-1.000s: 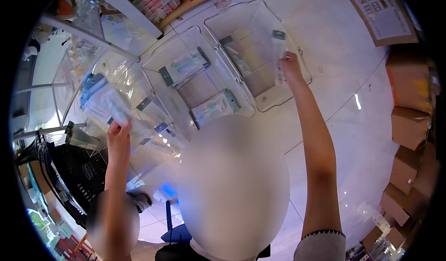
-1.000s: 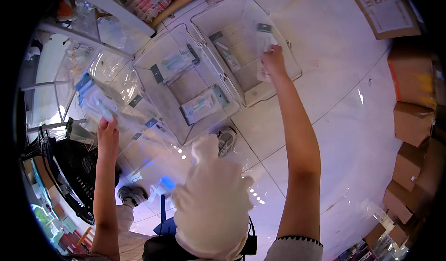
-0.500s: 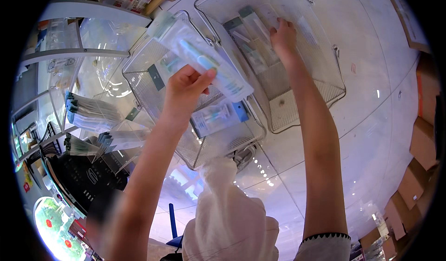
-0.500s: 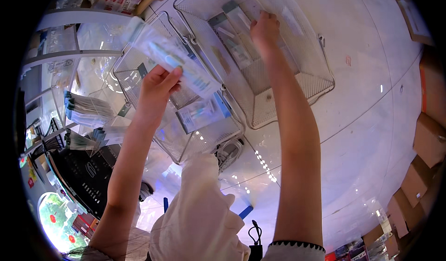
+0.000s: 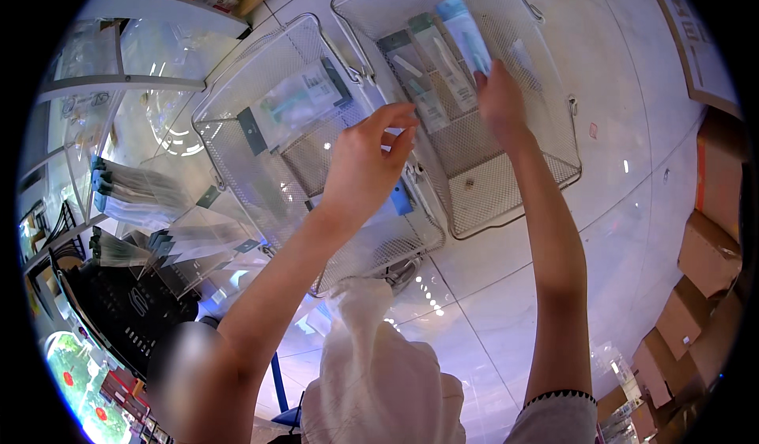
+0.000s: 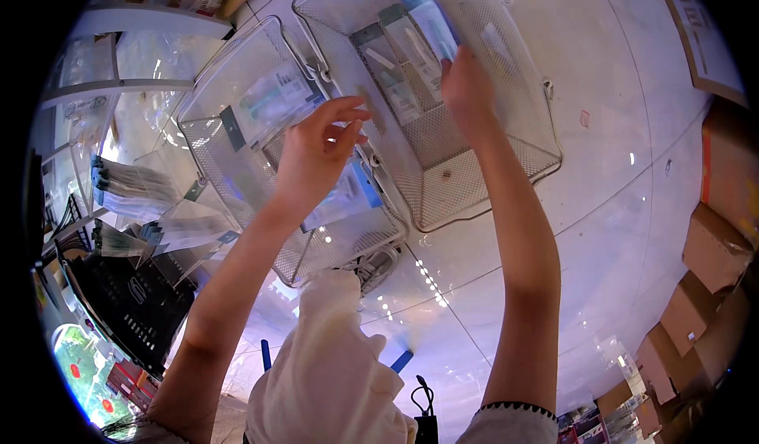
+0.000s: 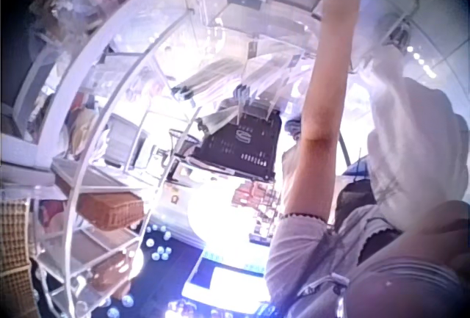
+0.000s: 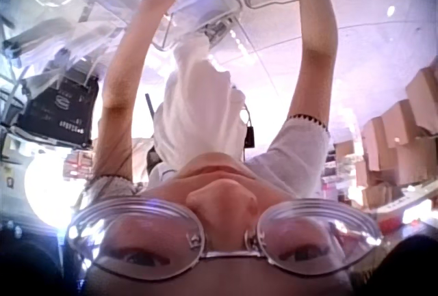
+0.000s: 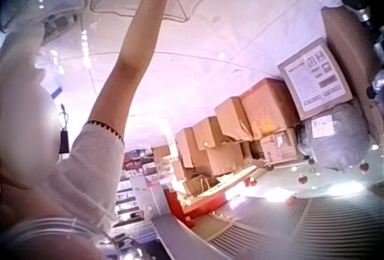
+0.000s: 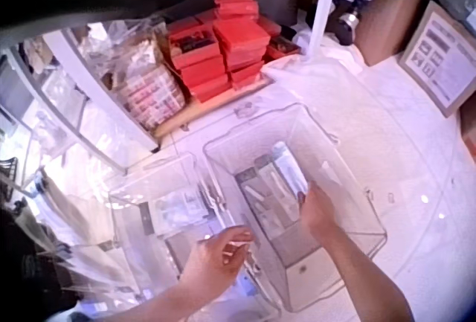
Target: The person sits cross-legged on a chair and sorts small packaged items from a black basket into clear plastic organizers. They pick up items, inspect them, and place them into specific compartments within the organizers.
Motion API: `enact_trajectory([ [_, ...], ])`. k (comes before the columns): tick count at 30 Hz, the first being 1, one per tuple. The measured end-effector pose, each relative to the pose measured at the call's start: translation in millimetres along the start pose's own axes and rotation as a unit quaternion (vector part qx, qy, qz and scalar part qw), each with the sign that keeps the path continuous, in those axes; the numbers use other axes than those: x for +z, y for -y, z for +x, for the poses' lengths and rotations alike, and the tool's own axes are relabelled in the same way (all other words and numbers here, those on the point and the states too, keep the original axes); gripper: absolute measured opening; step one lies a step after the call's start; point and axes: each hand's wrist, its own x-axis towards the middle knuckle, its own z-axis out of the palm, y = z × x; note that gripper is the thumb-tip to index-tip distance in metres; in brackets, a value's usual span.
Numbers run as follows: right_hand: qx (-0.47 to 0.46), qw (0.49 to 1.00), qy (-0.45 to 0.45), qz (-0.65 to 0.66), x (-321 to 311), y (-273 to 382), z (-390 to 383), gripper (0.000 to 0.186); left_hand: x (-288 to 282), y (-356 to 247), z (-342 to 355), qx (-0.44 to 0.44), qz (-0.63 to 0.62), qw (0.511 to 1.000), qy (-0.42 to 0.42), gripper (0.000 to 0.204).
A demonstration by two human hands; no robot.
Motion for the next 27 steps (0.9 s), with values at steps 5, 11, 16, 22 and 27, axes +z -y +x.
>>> enact_trajectory([
  [5, 0.039, 0.999, 0.005, -0.008, 52, -44, 38, 0.023, -6, 6, -15, -0.020, 0.003, 0.999, 0.045, 0.022],
  [11, 0.058, 0.997, 0.034, 0.043, 53, -48, 39, 0.032, -38, 23, -44, -0.011, 0.043, 0.999, 0.026, 0.020],
  [16, -0.091, 0.993, -0.075, -0.021, 50, -44, 30, 0.043, -34, 24, -51, -0.021, 0.000, 1.000, 0.014, 0.019],
  [22, -0.249, 0.958, -0.061, -0.129, 70, -34, 7, 0.048, -31, 15, -55, -0.043, -0.024, 0.999, 0.011, 0.020],
  [27, -0.256, 0.954, -0.067, -0.144, 81, -18, 1, 0.054, -34, 22, -59, -0.050, -0.028, 0.998, 0.011, 0.019],
])
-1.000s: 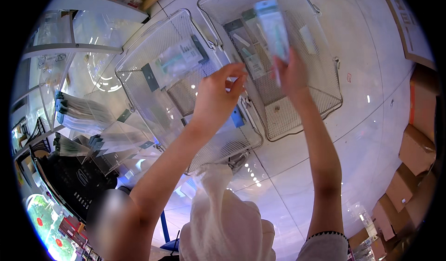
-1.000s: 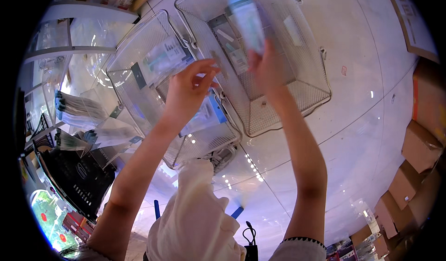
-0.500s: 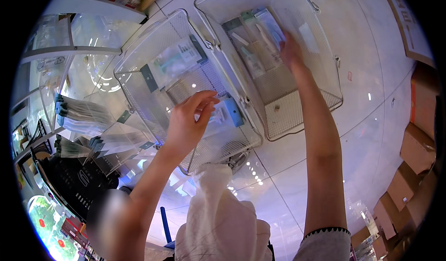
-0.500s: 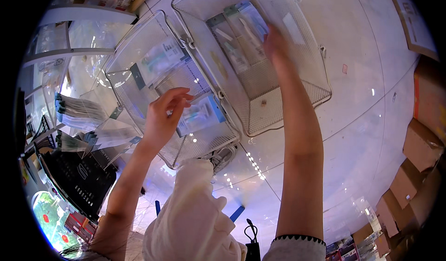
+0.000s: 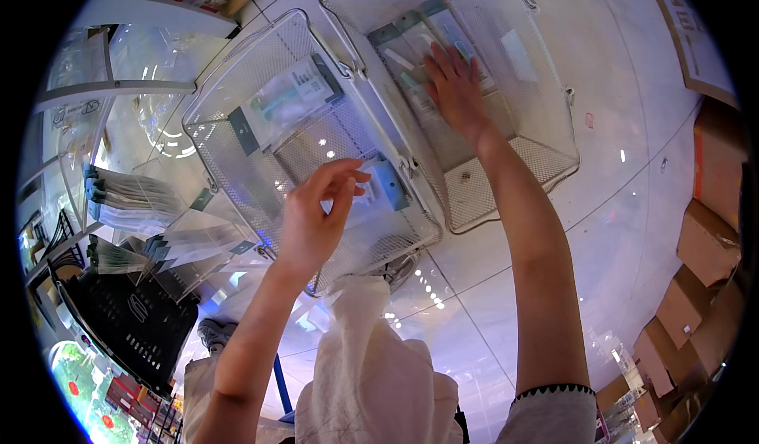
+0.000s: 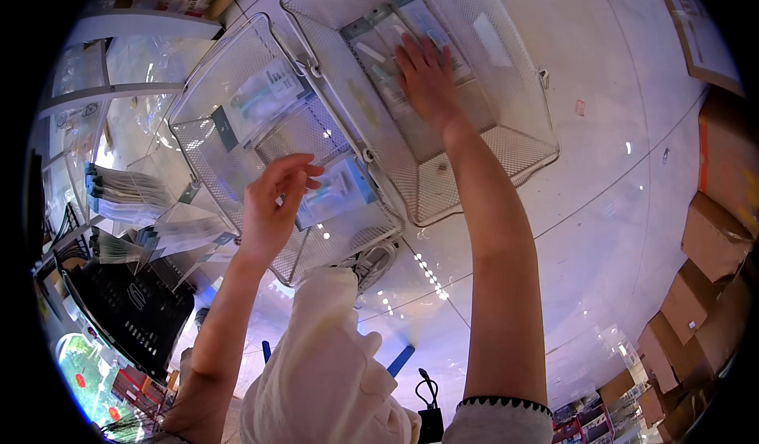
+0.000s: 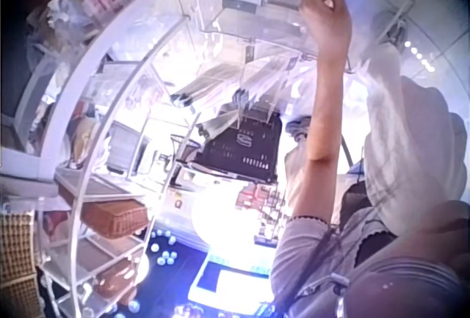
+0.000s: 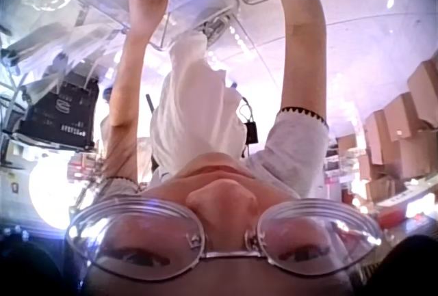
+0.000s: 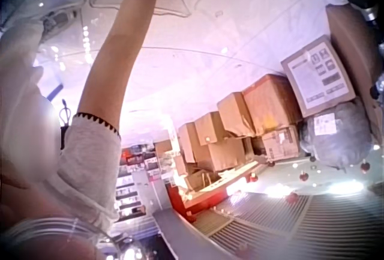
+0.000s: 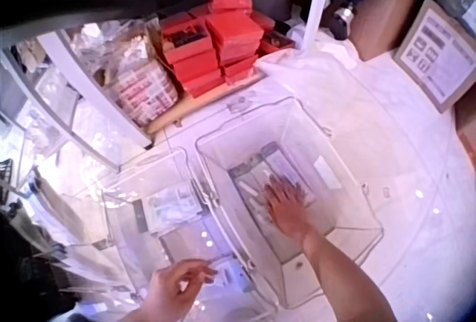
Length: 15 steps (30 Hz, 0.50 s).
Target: The person sits cross-legged on a chair and sorts small packaged items from a black basket into clear plastic organizers. They pick up items, inspect them, and place them into specific compartments within the organizers.
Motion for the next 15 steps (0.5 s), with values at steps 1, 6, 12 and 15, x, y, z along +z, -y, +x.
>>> enact_trajectory([
  [1, 0.014, 1.000, -0.010, -0.001, -2, 3, 5, 0.055, -1, 0, -1, -0.004, -0.002, 1.000, -0.001, 0.019],
  [6, 0.152, 0.987, -0.043, 0.008, 8, 8, 12, 0.055, 2, 4, -3, -0.005, -0.017, 1.000, 0.003, 0.019],
  [12, 0.276, 0.957, 0.091, -0.009, -6, 14, 16, 0.054, 5, 3, -3, -0.002, -0.023, 1.000, 0.021, 0.019],
  [15, 0.313, 0.945, 0.090, -0.025, 3, 16, -3, 0.060, 7, 4, -4, 0.009, -0.026, 0.999, 0.024, 0.019],
])
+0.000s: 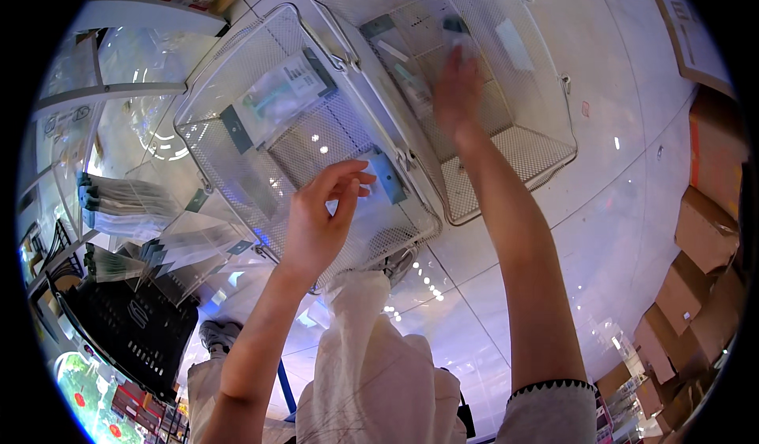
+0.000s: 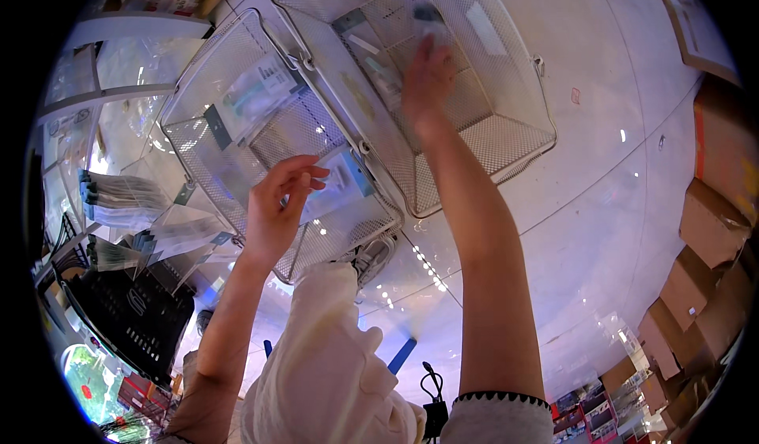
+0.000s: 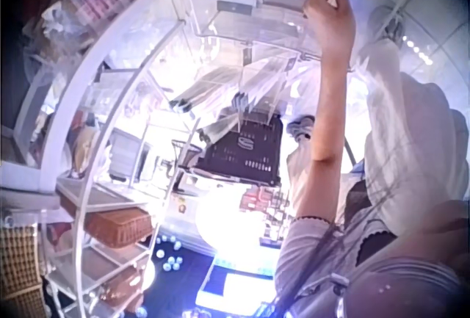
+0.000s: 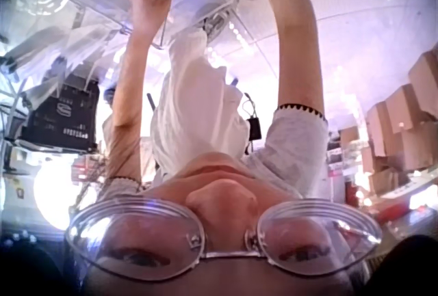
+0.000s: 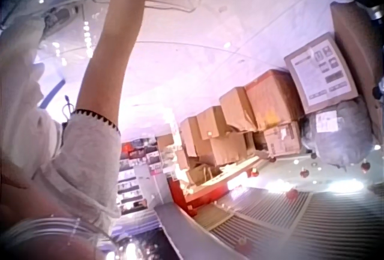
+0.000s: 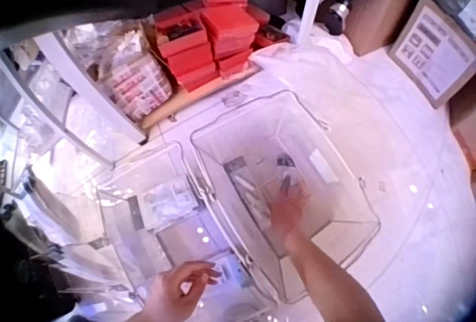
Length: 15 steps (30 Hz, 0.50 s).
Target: The person sits cross-legged on a chair and sorts small packaged items from a black basket into clear plastic organizers. They pick up items, inspect them, and place them into specific compartments within the organizers.
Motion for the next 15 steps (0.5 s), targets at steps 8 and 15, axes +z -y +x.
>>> enact_trajectory([
  [8, 0.260, 0.914, 0.224, 0.216, -40, 27, -55, 0.080, 2, 10, -7, -0.006, 0.008, 1.000, 0.006, 0.019],
  [15, 0.273, 0.895, 0.183, 0.300, -42, -3, -33, 0.066, 3, 15, -1, -0.009, -0.002, 1.000, 0.016, 0.019],
])
